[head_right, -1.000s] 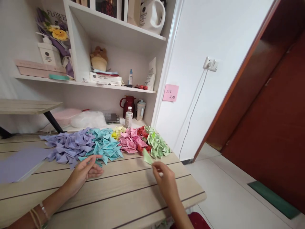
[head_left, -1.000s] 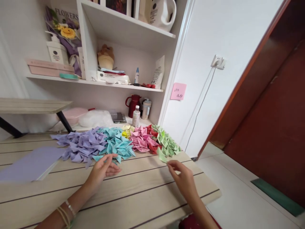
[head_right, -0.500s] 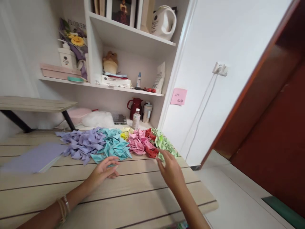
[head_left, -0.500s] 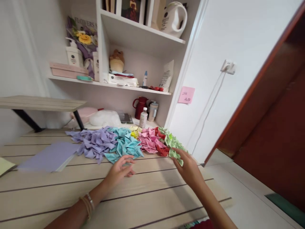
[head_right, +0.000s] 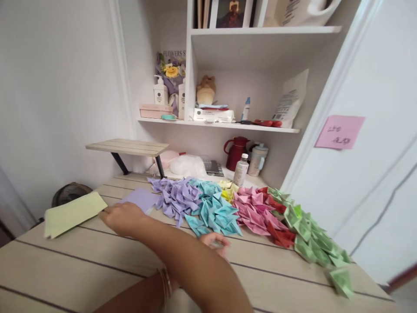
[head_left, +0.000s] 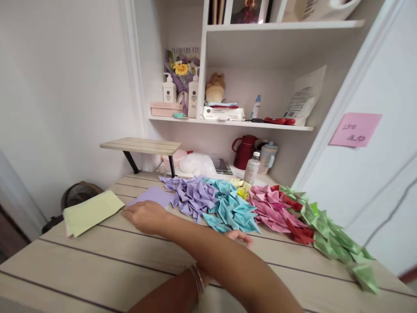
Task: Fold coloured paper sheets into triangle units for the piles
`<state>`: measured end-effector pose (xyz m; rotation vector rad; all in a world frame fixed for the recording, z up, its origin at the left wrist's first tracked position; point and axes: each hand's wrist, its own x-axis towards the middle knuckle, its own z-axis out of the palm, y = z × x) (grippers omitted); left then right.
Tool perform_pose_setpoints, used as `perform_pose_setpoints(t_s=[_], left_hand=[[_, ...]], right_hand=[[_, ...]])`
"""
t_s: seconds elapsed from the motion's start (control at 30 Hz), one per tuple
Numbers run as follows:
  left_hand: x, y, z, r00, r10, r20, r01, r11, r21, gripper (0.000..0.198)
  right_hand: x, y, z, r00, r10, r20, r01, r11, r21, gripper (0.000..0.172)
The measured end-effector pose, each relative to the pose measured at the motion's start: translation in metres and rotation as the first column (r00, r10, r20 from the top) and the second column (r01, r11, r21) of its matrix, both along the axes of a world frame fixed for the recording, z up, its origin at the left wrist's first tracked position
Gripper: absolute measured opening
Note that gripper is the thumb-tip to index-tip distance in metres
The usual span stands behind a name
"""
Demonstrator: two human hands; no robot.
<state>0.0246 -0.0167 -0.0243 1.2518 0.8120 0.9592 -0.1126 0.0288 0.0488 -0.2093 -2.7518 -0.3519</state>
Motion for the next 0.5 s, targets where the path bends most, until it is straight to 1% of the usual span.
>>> perform_pose_setpoints(t_s=[0.03,0.1,0.17,0.2,0.23,0.3,0.4,0.43,0.5], left_hand=[[0.002,-0.001,-0.001,0.999,-0.016,-0.044,0.015,0.999,-0.041,0.021],[0.006,0.000,-0.004,0.997,-0.002,-0.072,-0.002,0.998,-0.055,0.022],[0.009,0.002,-0.007,0.999,-0.007,-0.032,0.005,0.998,-0.057,0.021],[0.010,0.004,-0.008,1.000,-0.012,-0.010,0.011,0.998,-0.063,0.021],[0.011,0.005,-0.009,1.000,-0.015,0.009,0.015,0.997,-0.073,0.021],[0.011,0.007,-0.012,0.999,-0.012,0.030,0.015,0.995,-0.095,0.023],[0.012,0.010,-0.015,1.000,-0.011,0.022,0.013,0.995,-0.101,0.022],[0.014,0.011,-0.016,1.000,-0.014,0.011,0.015,0.995,-0.095,0.022],[0.016,0.012,-0.019,1.000,-0.017,-0.019,0.016,0.996,-0.083,0.021]], right_hand=[[-0.023,0.004,-0.004,1.000,0.012,0.013,-0.012,1.000,0.013,0.026],[-0.062,0.008,-0.013,1.000,0.005,0.002,-0.005,1.000,0.012,0.031],[-0.091,0.009,-0.024,1.000,-0.004,-0.004,0.004,1.000,-0.001,0.038],[-0.101,0.009,-0.029,1.000,-0.012,0.017,0.012,1.000,-0.012,0.039],[-0.108,0.009,-0.033,0.999,-0.018,0.050,0.019,1.000,-0.018,0.036],[-0.114,0.011,-0.038,0.994,-0.017,0.106,0.018,1.000,-0.011,0.025],[-0.113,0.017,-0.040,0.995,0.012,0.100,-0.014,1.000,0.023,0.011],[-0.113,0.019,-0.040,0.997,0.029,0.073,-0.032,0.999,0.035,0.010],[-0.114,0.021,-0.039,0.999,0.049,0.012,-0.050,0.997,0.055,0.016]])
